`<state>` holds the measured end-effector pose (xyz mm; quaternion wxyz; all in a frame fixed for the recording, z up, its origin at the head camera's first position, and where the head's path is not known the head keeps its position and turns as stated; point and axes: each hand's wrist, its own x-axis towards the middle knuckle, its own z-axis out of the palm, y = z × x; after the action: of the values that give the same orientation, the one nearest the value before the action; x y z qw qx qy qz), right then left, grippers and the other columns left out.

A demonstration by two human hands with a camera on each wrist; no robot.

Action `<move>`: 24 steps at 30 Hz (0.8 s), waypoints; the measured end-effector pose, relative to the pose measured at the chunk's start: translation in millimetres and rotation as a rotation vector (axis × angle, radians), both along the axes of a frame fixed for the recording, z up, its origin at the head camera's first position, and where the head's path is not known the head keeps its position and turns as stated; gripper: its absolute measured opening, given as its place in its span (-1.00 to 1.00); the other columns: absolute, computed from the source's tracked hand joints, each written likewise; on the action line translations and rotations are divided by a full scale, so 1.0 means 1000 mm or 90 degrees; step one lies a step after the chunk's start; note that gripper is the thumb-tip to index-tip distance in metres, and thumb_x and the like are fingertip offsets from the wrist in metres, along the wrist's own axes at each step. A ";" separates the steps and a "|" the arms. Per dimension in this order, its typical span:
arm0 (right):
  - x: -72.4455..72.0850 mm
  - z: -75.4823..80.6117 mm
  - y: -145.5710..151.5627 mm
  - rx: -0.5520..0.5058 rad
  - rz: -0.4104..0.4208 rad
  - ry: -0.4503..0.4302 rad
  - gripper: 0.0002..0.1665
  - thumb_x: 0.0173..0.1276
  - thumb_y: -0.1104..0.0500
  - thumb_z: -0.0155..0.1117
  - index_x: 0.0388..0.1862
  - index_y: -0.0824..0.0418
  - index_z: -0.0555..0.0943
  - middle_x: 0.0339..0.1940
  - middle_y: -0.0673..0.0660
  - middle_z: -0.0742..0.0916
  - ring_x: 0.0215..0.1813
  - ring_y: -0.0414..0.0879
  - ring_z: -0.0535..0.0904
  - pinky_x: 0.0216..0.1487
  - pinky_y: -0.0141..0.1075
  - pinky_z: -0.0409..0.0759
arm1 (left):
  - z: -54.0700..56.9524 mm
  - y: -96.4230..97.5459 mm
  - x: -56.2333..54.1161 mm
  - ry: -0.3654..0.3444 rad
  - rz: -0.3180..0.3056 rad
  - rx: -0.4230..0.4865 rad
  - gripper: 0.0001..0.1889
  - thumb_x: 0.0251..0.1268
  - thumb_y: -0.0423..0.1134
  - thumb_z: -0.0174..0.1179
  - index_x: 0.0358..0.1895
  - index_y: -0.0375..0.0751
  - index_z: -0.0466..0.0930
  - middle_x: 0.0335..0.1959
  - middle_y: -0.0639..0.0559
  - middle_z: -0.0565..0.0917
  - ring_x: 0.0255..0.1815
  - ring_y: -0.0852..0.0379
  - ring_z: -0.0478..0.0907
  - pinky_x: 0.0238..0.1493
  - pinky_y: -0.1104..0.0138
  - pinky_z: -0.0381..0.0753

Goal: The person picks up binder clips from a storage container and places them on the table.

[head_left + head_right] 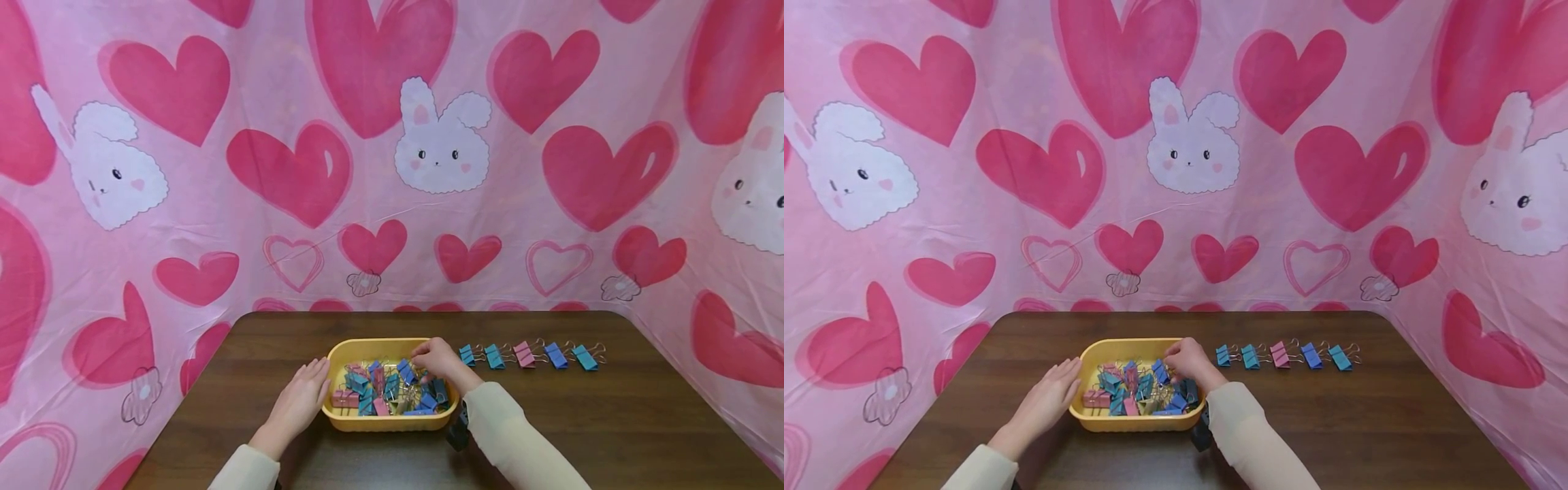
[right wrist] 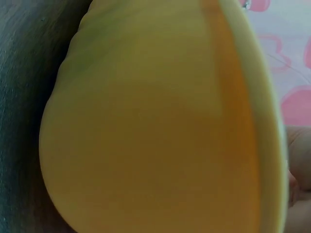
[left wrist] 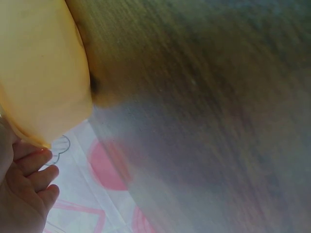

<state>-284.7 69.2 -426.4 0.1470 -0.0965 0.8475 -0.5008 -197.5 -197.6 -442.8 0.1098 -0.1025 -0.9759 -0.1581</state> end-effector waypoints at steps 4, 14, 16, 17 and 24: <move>-0.001 -0.001 -0.001 -0.011 -0.034 0.001 -0.76 0.21 0.40 0.21 -0.12 0.45 0.61 -0.36 0.20 0.68 -0.50 -0.09 0.60 -0.53 -0.31 0.62 | -0.001 0.000 -0.001 -0.002 0.001 0.002 -0.52 0.31 -0.18 0.08 0.22 -0.39 0.39 0.23 -0.22 0.39 0.28 -0.16 0.25 0.30 0.04 0.12; 0.000 0.000 0.000 -0.056 -0.069 0.016 -0.77 0.15 0.41 0.27 -0.19 0.46 0.62 -0.47 0.18 0.68 -0.56 -0.10 0.60 -0.50 -0.26 0.64 | 0.000 0.000 -0.001 0.002 0.001 0.000 -0.53 0.31 -0.19 0.08 0.21 -0.40 0.39 0.23 -0.22 0.40 0.28 -0.16 0.25 0.30 0.04 0.13; 0.001 0.001 0.001 -0.081 -0.069 0.025 -0.76 0.13 0.42 0.27 -0.19 0.49 0.61 -0.48 0.19 0.68 -0.52 -0.04 0.63 -0.47 -0.22 0.65 | 0.000 0.000 -0.001 -0.001 0.002 0.002 -0.52 0.31 -0.18 0.08 0.22 -0.39 0.38 0.23 -0.22 0.39 0.28 -0.16 0.25 0.30 0.04 0.12; 0.001 0.002 0.002 -0.096 -0.068 0.030 -0.77 0.14 0.43 0.26 -0.19 0.52 0.60 -0.48 0.22 0.68 -0.50 0.00 0.64 -0.45 -0.19 0.65 | 0.000 0.000 -0.001 -0.001 0.001 0.002 -0.52 0.31 -0.18 0.08 0.22 -0.39 0.39 0.23 -0.22 0.39 0.28 -0.16 0.25 0.30 0.04 0.12; 0.002 0.012 0.009 -0.175 -0.087 0.055 -0.83 0.18 0.46 0.20 -0.24 0.55 0.59 -0.48 0.26 0.69 -0.43 0.08 0.66 -0.36 -0.15 0.65 | -0.001 0.000 -0.001 0.016 -0.003 0.001 -0.54 0.30 -0.20 0.09 0.19 -0.41 0.41 0.21 -0.23 0.41 0.27 -0.17 0.27 0.29 0.03 0.14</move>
<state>-282.6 78.5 -414.1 0.0613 -0.0791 0.7812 -0.6162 -198.2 -198.0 -443.9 0.1215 -0.1070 -0.9741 -0.1577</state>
